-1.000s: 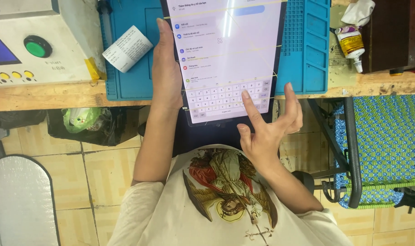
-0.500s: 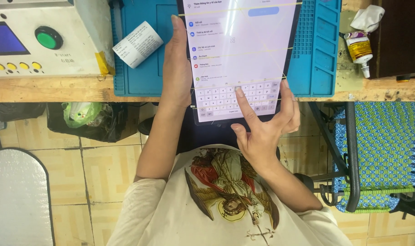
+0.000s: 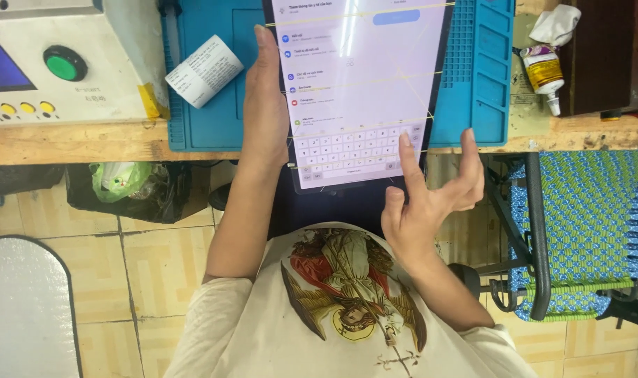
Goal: Testing the touch screen and system settings of a tablet on a repair bench
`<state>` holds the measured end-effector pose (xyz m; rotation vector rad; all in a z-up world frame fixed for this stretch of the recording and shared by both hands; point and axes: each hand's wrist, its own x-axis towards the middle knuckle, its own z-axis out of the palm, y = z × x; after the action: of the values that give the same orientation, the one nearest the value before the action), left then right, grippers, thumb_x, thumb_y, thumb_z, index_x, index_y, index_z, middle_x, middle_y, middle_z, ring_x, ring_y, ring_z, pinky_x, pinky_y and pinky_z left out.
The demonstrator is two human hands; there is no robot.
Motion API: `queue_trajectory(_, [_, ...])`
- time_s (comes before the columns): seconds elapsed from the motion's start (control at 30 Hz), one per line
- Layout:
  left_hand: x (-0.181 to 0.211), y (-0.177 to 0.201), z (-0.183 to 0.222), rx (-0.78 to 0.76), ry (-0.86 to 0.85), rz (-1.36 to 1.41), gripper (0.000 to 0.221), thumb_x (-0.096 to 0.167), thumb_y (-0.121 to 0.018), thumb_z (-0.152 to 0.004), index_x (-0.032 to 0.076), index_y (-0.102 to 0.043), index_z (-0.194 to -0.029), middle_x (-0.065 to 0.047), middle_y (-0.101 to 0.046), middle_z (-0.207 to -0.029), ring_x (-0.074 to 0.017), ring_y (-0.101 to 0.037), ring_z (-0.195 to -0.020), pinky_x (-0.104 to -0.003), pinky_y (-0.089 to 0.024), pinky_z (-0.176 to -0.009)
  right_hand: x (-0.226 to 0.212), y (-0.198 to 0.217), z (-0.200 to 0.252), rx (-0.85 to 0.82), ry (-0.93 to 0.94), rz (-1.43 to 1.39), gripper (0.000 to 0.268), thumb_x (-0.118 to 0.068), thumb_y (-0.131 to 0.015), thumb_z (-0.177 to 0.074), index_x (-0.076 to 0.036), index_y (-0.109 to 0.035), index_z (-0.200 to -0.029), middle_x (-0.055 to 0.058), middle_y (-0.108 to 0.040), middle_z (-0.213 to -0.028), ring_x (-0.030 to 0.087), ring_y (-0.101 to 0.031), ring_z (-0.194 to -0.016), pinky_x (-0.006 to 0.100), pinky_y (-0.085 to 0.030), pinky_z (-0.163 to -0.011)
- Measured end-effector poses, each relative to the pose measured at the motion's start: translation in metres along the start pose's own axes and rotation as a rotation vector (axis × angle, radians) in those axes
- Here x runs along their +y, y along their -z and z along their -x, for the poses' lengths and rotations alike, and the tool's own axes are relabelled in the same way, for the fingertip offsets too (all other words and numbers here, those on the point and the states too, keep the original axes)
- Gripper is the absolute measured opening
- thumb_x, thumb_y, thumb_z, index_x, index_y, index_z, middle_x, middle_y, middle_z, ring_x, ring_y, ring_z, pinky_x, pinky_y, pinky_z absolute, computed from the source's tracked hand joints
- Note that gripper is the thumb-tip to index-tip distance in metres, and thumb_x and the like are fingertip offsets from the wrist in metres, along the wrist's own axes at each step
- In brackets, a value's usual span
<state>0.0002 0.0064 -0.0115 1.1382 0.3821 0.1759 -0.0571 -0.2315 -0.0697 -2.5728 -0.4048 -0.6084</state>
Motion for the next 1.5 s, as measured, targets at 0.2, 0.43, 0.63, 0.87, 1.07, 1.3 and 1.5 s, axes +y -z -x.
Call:
queue_trajectory(0.2, [0.002,-0.003,0.001,0.042,-0.019,-0.025,0.084,0.073,-0.042,-0.094,0.011,-0.065,-0.147,-0.013,-0.073,-0.151,-0.0329,-0.072,-0.144,-0.043,-0.060,-0.118,0.014,0.000,-0.004,0.025,-0.063,0.037,0.075,-0.065,-0.022,-0.117,-0.031,-0.076,-0.156,0.018,-0.024,-0.178,0.040,-0.026,-0.162,0.060,-0.022,-0.134])
queue_trajectory(0.43, [0.001,-0.003,0.000,0.054,-0.015,-0.013,0.087,0.075,-0.044,-0.092,0.011,-0.064,-0.149,-0.013,-0.071,-0.154,-0.0340,-0.071,-0.146,-0.044,-0.059,-0.120,0.018,-0.003,-0.002,-0.075,-0.034,0.034,0.074,-0.068,-0.025,-0.117,-0.034,-0.079,-0.156,0.013,-0.016,-0.180,0.039,-0.022,-0.161,0.062,-0.022,-0.131])
queue_trajectory(0.63, [-0.003,0.002,-0.001,0.027,-0.049,-0.013,0.078,0.074,-0.044,-0.095,0.014,-0.068,-0.139,-0.010,-0.079,-0.137,-0.0295,-0.079,-0.133,-0.040,-0.064,-0.109,0.007,-0.002,0.003,0.021,0.055,-0.027,0.076,-0.065,-0.023,-0.116,-0.028,-0.079,-0.152,0.020,-0.025,-0.176,0.040,-0.028,-0.159,0.056,-0.026,-0.130])
queue_trajectory(0.87, [-0.001,0.001,-0.001,0.016,0.021,0.006,0.081,0.074,-0.042,-0.092,0.014,-0.069,-0.138,-0.011,-0.079,-0.139,-0.0283,-0.081,-0.128,-0.037,-0.065,-0.104,-0.009,-0.006,0.000,-0.137,0.131,-0.006,0.074,-0.072,-0.025,-0.112,-0.039,-0.075,-0.155,0.024,-0.017,-0.176,0.044,-0.022,-0.160,0.060,-0.018,-0.133])
queue_trajectory(1.07, [0.001,0.000,-0.001,0.038,0.050,0.018,0.082,0.075,-0.043,-0.089,0.014,-0.070,-0.137,-0.010,-0.081,-0.136,-0.0269,-0.082,-0.125,-0.036,-0.065,-0.101,-0.015,-0.007,-0.006,-0.157,0.141,0.021,0.073,-0.074,-0.025,-0.110,-0.041,-0.073,-0.156,0.024,-0.021,-0.174,0.046,-0.025,-0.157,0.061,-0.021,-0.131])
queue_trajectory(1.3, [0.000,0.000,0.000,0.014,0.023,0.023,0.080,0.075,-0.043,-0.091,0.014,-0.069,-0.136,-0.009,-0.080,-0.134,-0.0250,-0.081,-0.125,-0.035,-0.064,-0.102,-0.021,-0.009,-0.008,-0.162,0.160,0.078,0.078,-0.080,-0.020,-0.106,-0.049,-0.072,-0.154,0.021,-0.026,-0.173,0.041,-0.029,-0.154,0.060,-0.025,-0.125])
queue_trajectory(1.5, [0.002,-0.002,0.001,0.033,-0.010,-0.019,0.077,0.072,-0.041,-0.095,0.014,-0.070,-0.136,-0.007,-0.080,-0.134,-0.0254,-0.080,-0.128,-0.036,-0.064,-0.107,0.005,0.000,0.002,0.005,-0.005,-0.023,0.073,-0.063,-0.021,-0.118,-0.030,-0.074,-0.156,0.018,-0.024,-0.179,0.038,-0.026,-0.162,0.057,-0.023,-0.131])
